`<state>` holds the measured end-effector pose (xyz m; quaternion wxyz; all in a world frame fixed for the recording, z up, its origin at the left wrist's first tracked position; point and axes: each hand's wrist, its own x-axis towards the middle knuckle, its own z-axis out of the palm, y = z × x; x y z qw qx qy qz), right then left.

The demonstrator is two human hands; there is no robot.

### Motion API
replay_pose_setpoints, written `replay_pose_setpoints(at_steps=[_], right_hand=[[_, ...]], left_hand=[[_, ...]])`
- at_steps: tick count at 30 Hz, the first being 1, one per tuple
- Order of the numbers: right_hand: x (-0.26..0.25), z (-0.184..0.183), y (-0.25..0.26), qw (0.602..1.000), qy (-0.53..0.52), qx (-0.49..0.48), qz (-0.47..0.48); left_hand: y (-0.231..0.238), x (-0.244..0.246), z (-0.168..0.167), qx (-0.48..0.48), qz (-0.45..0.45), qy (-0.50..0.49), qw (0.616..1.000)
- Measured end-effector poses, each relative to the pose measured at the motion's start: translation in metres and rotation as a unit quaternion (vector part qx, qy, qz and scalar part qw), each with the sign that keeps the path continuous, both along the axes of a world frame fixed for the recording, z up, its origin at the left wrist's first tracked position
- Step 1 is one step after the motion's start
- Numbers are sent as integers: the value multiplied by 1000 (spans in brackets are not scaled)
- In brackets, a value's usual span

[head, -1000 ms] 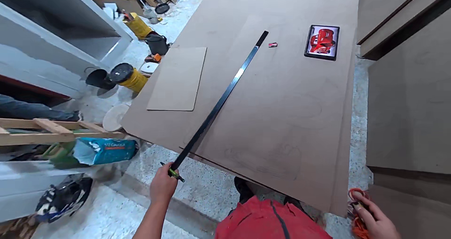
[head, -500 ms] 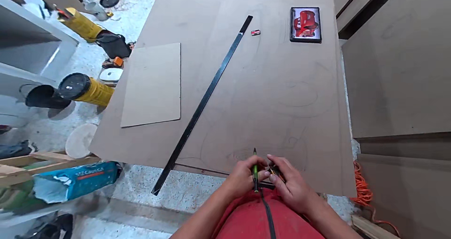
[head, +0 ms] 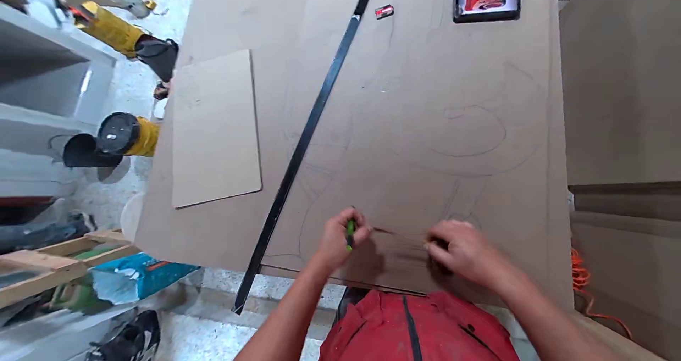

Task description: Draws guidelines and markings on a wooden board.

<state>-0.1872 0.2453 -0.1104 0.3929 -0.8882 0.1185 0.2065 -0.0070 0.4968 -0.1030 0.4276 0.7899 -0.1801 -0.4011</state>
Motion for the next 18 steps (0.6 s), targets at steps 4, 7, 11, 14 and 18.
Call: replay_pose_setpoints(at_steps=[4,7,11,14,18], right_hand=[[9,-16,-51,996,25,-41,-78],[26,-27,-56,988,3,-108,-114],[49,-35,-55,968,62,-203,-136],[55,-36,-55,961,90,-218,-142],[59,-36,-55,959,80,-232,-139]], left_hand=[[-29,52,-30,76,36,-110,990],[-54,64,-41,154,54,-169,972],[-62,54,-54,190,88,-231,950],[-45,27,-70,132,50,-336,931],[-35,-11,-93,17,-88,-454,886]])
